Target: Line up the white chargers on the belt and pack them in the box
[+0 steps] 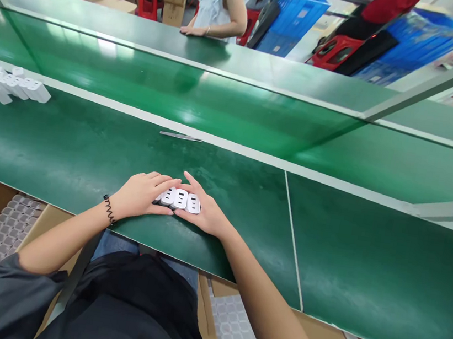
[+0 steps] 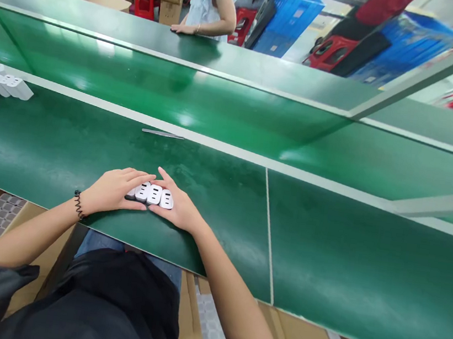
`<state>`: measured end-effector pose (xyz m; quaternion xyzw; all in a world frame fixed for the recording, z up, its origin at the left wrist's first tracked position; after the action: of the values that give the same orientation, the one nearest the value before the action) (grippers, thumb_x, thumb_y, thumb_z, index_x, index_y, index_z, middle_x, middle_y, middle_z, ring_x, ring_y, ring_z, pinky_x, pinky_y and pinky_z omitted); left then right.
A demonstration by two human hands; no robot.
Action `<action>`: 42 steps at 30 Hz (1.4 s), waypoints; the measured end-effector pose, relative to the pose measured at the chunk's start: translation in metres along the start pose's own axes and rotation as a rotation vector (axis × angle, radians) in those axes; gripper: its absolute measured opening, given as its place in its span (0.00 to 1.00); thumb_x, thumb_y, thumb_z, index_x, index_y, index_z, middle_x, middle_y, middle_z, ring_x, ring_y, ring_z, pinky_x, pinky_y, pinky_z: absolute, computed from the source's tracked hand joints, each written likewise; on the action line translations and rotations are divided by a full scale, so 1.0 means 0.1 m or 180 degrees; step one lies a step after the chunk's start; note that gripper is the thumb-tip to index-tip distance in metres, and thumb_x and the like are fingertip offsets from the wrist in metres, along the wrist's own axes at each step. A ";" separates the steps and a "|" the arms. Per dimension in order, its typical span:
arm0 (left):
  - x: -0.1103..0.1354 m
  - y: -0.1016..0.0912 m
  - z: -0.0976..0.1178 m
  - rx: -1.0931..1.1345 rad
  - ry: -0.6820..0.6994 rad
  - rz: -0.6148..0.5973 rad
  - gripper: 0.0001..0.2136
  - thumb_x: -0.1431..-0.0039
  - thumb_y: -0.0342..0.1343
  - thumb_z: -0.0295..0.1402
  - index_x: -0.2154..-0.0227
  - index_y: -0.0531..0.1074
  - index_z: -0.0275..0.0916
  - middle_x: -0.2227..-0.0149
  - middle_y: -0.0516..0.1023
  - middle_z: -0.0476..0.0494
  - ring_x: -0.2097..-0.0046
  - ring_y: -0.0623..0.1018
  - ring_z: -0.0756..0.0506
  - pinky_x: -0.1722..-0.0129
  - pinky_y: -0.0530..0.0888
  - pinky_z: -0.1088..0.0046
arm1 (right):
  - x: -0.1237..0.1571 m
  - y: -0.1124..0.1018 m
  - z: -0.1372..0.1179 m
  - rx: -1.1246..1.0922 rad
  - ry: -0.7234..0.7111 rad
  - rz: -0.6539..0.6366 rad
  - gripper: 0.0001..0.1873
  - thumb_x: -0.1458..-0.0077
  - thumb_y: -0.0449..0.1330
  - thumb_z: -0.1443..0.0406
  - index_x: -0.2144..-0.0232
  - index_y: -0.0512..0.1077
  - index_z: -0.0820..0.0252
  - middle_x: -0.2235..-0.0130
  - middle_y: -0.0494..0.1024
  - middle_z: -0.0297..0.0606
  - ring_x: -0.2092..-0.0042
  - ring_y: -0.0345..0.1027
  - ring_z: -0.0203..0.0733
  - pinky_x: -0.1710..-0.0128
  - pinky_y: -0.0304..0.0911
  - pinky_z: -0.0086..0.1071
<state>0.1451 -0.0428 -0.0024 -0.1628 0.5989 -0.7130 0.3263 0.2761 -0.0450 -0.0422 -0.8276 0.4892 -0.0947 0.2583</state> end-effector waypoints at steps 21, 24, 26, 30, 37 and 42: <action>-0.13 0.16 0.06 -0.0074 -0.0301 -0.0367 0.28 0.38 0.51 0.56 0.42 0.67 0.45 0.56 0.76 0.37 0.58 0.75 0.39 0.66 0.65 0.70 | 0.09 0.06 0.03 -0.0103 0.0289 -0.0161 0.53 0.47 0.61 0.64 0.29 0.34 0.57 0.41 0.70 0.46 0.48 0.71 0.47 0.42 0.62 0.46; -0.14 0.18 0.02 0.0232 -0.0410 -0.0296 0.25 0.39 0.55 0.53 0.45 0.70 0.44 0.56 0.76 0.36 0.57 0.76 0.39 0.64 0.66 0.70 | 0.07 0.07 0.01 -0.0044 0.0270 -0.0122 0.53 0.49 0.61 0.66 0.29 0.36 0.56 0.41 0.69 0.46 0.47 0.70 0.48 0.42 0.62 0.46; -0.14 0.18 -0.02 0.0550 -0.0512 -0.0199 0.23 0.42 0.60 0.50 0.48 0.72 0.44 0.58 0.77 0.37 0.56 0.76 0.39 0.62 0.66 0.70 | 0.07 0.08 0.01 -0.0035 0.0265 -0.0096 0.53 0.50 0.61 0.66 0.29 0.36 0.56 0.41 0.69 0.46 0.47 0.70 0.48 0.43 0.62 0.47; -0.06 0.03 -0.22 0.1471 -0.0878 0.0243 0.25 0.54 0.69 0.50 0.55 0.75 0.43 0.60 0.78 0.40 0.55 0.76 0.38 0.60 0.69 0.70 | 0.11 0.03 0.03 -0.0026 0.0248 0.0093 0.52 0.48 0.61 0.65 0.29 0.36 0.55 0.41 0.70 0.46 0.46 0.70 0.47 0.42 0.62 0.47; 0.41 -0.27 -0.61 0.3818 -0.1810 0.1585 0.41 0.46 0.30 0.71 0.56 0.69 0.40 0.65 0.76 0.42 0.68 0.76 0.45 0.72 0.73 0.70 | 0.25 -0.08 0.08 0.0302 0.0243 0.0526 0.42 0.43 0.59 0.59 0.31 0.46 0.51 0.38 0.64 0.49 0.39 0.63 0.51 0.38 0.57 0.54; 0.57 -0.13 -0.46 0.5164 -0.1934 0.1773 0.37 0.48 0.33 0.72 0.67 0.67 0.41 0.72 0.71 0.47 0.75 0.71 0.50 0.77 0.72 0.74 | 0.30 -0.21 -0.42 0.1037 -0.0155 0.1070 0.35 0.41 0.61 0.55 0.35 0.56 0.49 0.35 0.59 0.47 0.33 0.52 0.56 0.34 0.49 0.59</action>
<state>0.0713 -0.0451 -0.0090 0.0866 -0.1808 -0.7375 0.6449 0.2902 -0.0767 0.0016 -0.6840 0.5920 -0.1080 0.4123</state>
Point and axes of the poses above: each hand's wrist, its own x-axis away from the middle knuckle, its own y-axis out of the palm, z = x × y, the point moved 9 cm from there along -x, towards the middle knuckle
